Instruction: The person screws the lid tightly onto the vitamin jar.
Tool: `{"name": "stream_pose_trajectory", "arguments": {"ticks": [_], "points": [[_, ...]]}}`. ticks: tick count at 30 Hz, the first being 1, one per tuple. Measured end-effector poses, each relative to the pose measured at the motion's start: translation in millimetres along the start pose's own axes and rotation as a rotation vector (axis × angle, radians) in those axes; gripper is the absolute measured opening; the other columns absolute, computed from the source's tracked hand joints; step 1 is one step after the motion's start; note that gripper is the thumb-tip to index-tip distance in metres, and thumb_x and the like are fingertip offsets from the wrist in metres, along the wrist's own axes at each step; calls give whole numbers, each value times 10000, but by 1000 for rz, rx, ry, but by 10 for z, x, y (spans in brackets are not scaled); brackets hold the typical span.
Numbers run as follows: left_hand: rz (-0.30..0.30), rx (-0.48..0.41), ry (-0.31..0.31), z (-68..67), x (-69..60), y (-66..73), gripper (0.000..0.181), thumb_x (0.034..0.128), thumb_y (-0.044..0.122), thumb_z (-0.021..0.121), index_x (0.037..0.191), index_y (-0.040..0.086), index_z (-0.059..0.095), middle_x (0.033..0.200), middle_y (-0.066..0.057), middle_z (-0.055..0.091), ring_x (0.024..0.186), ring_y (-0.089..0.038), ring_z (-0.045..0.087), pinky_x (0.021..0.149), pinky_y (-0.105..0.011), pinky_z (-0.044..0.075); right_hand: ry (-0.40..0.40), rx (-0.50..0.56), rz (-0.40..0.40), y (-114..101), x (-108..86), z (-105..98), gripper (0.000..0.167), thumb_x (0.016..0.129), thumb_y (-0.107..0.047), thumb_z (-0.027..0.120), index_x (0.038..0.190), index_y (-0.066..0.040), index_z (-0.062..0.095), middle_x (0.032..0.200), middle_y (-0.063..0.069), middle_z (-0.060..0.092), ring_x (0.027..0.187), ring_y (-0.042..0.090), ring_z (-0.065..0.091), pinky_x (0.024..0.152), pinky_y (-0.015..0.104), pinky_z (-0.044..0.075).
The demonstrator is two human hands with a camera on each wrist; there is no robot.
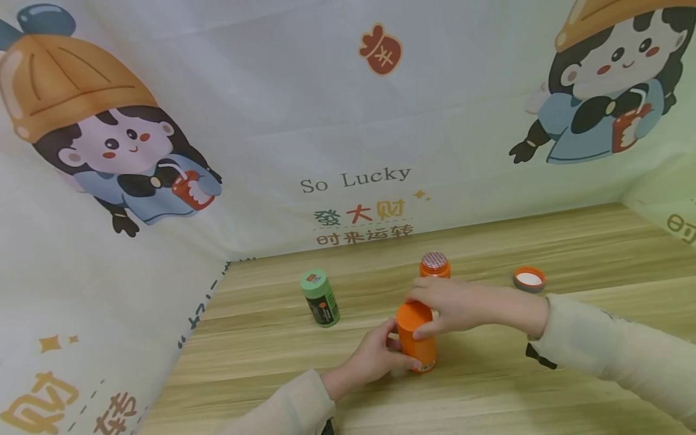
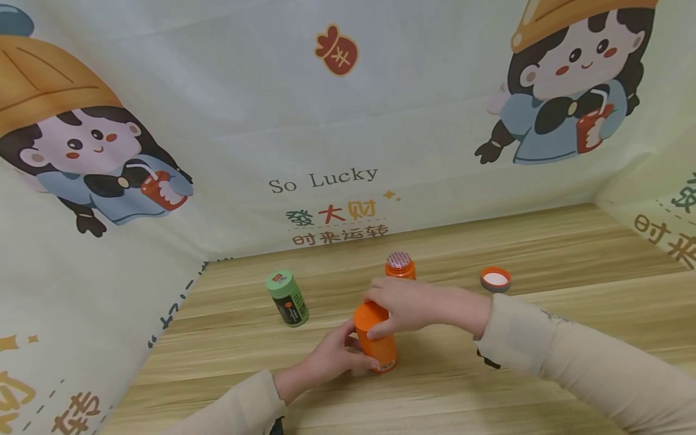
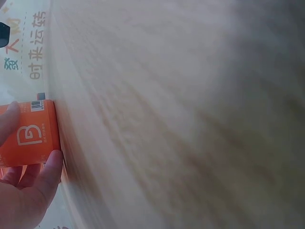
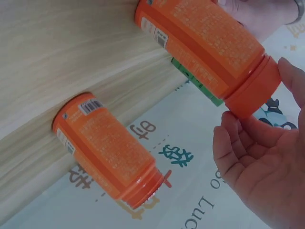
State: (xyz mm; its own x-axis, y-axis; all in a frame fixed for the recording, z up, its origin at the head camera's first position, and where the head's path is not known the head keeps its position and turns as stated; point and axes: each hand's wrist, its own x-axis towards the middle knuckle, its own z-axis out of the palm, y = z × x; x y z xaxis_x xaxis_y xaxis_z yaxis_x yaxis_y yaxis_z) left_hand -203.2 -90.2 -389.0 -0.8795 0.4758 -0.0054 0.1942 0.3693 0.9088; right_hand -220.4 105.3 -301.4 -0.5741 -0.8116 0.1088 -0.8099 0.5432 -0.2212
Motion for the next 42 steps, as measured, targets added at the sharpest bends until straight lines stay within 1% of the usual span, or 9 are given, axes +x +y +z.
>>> {"name": "stream_pose_trajectory", "arguments": {"ticks": [3, 6, 12, 20, 27, 31, 33, 37, 42], "points": [[3, -8, 0, 0, -2, -7, 540, 727, 19, 749, 1210, 71, 515, 1159, -86, 566, 903, -224, 611, 752, -267, 503, 10, 9, 13, 1, 10, 25, 482, 823, -426, 638, 1071, -17, 580, 972, 15, 527, 835, 118, 497, 756, 286, 469], [7, -9, 2, 1, -7, -5, 536, 727, 15, 748, 1208, 68, 515, 1156, -86, 565, 903, -220, 608, 738, -256, 502, 31, 51, 38, -7, 16, 63, 462, 821, -395, 642, 1060, -5, 576, 978, 24, 527, 825, 113, 497, 740, 269, 468], [29, 6, 4, 8, -15, 13, 528, 732, 13, 743, 1205, 64, 515, 1142, -87, 561, 888, -203, 597, 733, -227, 492, 126, 153, 90, -39, -6, 139, 420, 804, -370, 657, 1005, -14, 560, 936, 19, 514, 763, 95, 462, 642, 214, 416], [29, 26, 2, 7, -12, 30, 527, 736, 22, 743, 1207, 69, 512, 1121, -75, 559, 895, -199, 584, 756, -238, 491, 170, 159, 176, -60, -13, 214, 393, 787, -344, 663, 996, -32, 545, 928, 13, 513, 743, 98, 459, 620, 206, 407], [22, 40, -2, -2, -19, 38, 527, 733, 45, 752, 1204, 75, 518, 1157, -78, 569, 877, -169, 584, 759, -235, 486, 162, 178, 184, -72, -17, 186, 421, 775, -360, 685, 989, -26, 543, 904, 17, 528, 757, 108, 462, 629, 215, 410], [12, 43, 4, -6, -25, 41, 531, 724, 45, 759, 1199, 73, 524, 1154, -80, 581, 864, -173, 594, 748, -250, 491, 123, 208, 205, -70, -38, 138, 542, 773, -394, 697, 1079, 23, 537, 986, 67, 558, 852, 163, 518, 730, 284, 465], [6, 41, 16, -7, -20, 36, 527, 722, 49, 761, 1195, 66, 528, 1142, -86, 586, 855, -179, 598, 739, -257, 493, 105, 229, 218, -49, -72, 96, 615, 776, -410, 694, 1137, 56, 521, 1009, 86, 552, 871, 186, 522, 752, 316, 464], [-23, 40, 54, -36, 9, 10, 518, 722, 67, 766, 1185, 57, 536, 1108, -90, 587, 834, -181, 593, 707, -270, 490, 86, 264, 277, 42, -196, -35, 667, 790, -444, 671, 1185, 67, 504, 1056, 120, 563, 888, 223, 541, 751, 346, 465], [-64, 50, 109, -148, 115, -9, 528, 732, 103, 765, 1197, 38, 523, 1067, -94, 560, 837, -174, 577, 689, -273, 493, 83, 287, 317, 281, -397, -201, 613, 819, -402, 653, 1193, 61, 508, 1137, 203, 570, 957, 309, 550, 793, 430, 474]]}}
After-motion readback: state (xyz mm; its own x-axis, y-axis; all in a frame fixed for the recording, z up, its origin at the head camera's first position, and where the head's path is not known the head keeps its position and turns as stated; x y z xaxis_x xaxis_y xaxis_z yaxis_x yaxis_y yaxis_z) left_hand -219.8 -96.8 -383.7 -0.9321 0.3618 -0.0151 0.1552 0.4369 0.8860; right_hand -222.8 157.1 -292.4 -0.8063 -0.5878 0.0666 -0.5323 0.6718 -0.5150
